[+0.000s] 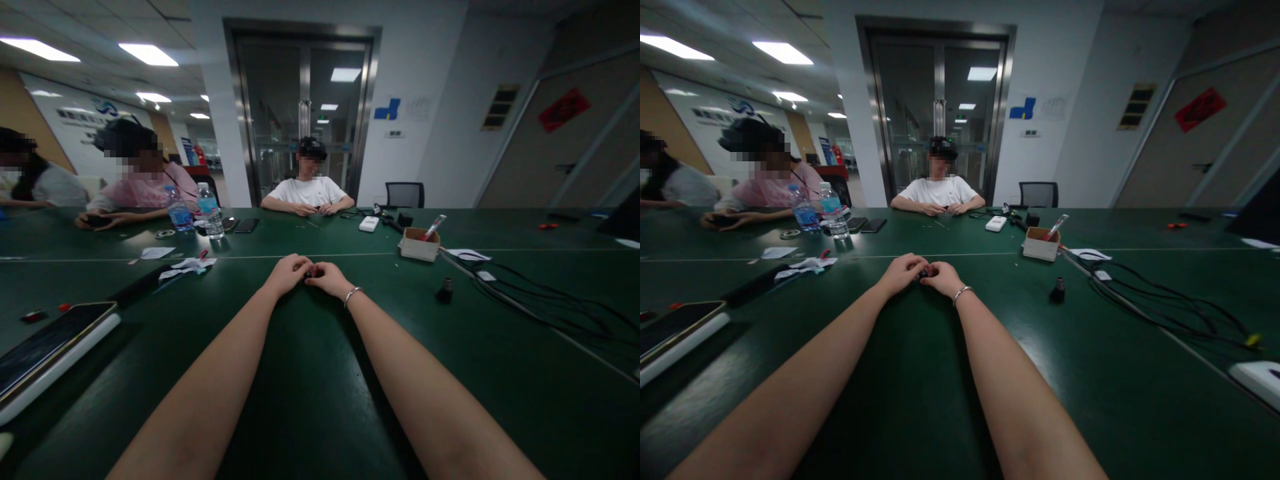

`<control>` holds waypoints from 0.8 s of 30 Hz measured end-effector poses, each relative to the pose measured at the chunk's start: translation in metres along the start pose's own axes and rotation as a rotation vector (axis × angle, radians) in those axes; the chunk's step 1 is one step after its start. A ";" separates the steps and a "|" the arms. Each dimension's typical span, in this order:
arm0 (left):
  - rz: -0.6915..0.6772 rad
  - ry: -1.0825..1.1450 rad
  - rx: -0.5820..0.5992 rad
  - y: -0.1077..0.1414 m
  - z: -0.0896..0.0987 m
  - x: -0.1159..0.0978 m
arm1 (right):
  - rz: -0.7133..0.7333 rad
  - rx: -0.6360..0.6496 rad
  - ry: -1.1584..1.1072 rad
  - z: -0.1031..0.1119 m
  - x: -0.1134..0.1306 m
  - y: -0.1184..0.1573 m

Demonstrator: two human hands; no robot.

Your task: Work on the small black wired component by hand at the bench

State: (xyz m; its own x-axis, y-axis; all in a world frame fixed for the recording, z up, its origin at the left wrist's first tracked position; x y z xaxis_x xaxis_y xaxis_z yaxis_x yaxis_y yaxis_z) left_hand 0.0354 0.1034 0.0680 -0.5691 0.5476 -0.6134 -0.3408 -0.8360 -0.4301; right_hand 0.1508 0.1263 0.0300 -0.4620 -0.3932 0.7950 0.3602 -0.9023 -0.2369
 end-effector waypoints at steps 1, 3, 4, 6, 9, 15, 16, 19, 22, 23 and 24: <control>0.014 0.053 0.021 0.000 -0.002 0.002 | -0.004 0.001 0.018 0.000 0.000 0.000; 0.054 0.196 0.058 0.000 -0.006 0.007 | -0.012 0.005 0.034 0.001 0.000 0.001; 0.079 0.272 0.074 0.000 -0.008 0.009 | -0.016 0.007 0.035 0.001 0.001 0.002; 0.133 0.397 0.106 0.001 -0.012 0.013 | -0.028 0.006 0.035 0.001 0.003 0.003; 0.160 0.460 0.135 0.000 -0.016 0.017 | -0.041 -0.011 0.028 0.002 0.005 0.006; 0.091 0.297 0.046 -0.003 -0.011 0.022 | -0.028 -0.044 0.112 0.003 0.004 0.006; 0.080 0.257 0.030 -0.003 -0.010 0.022 | -0.027 -0.045 0.120 0.003 0.003 0.006; 0.061 0.178 -0.001 -0.002 -0.007 0.019 | -0.027 -0.049 0.139 0.003 0.003 0.005; 0.070 0.165 -0.023 0.000 -0.005 0.017 | -0.026 -0.053 0.172 0.003 0.005 0.005; 0.072 0.159 -0.032 0.000 -0.004 0.016 | -0.025 -0.054 0.184 0.003 0.005 0.005; 0.072 0.150 -0.042 0.000 -0.004 0.015 | -0.024 -0.054 0.193 0.003 0.006 0.006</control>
State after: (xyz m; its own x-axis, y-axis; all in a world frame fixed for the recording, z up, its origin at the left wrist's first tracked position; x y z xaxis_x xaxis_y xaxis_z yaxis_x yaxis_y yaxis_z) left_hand 0.0297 0.1114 0.0562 -0.4723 0.4877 -0.7342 -0.2700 -0.8730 -0.4062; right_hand 0.1529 0.1196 0.0351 -0.6185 -0.3937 0.6800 0.3057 -0.9178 -0.2534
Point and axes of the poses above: each hand's wrist, its own y-axis away from the middle knuckle, its own z-axis out of the back of the hand, x = y × z, the point moved 8 cm from there along -y, towards the middle knuckle, and after that the axes turned 4 degrees about x, right-handed, at the moved point
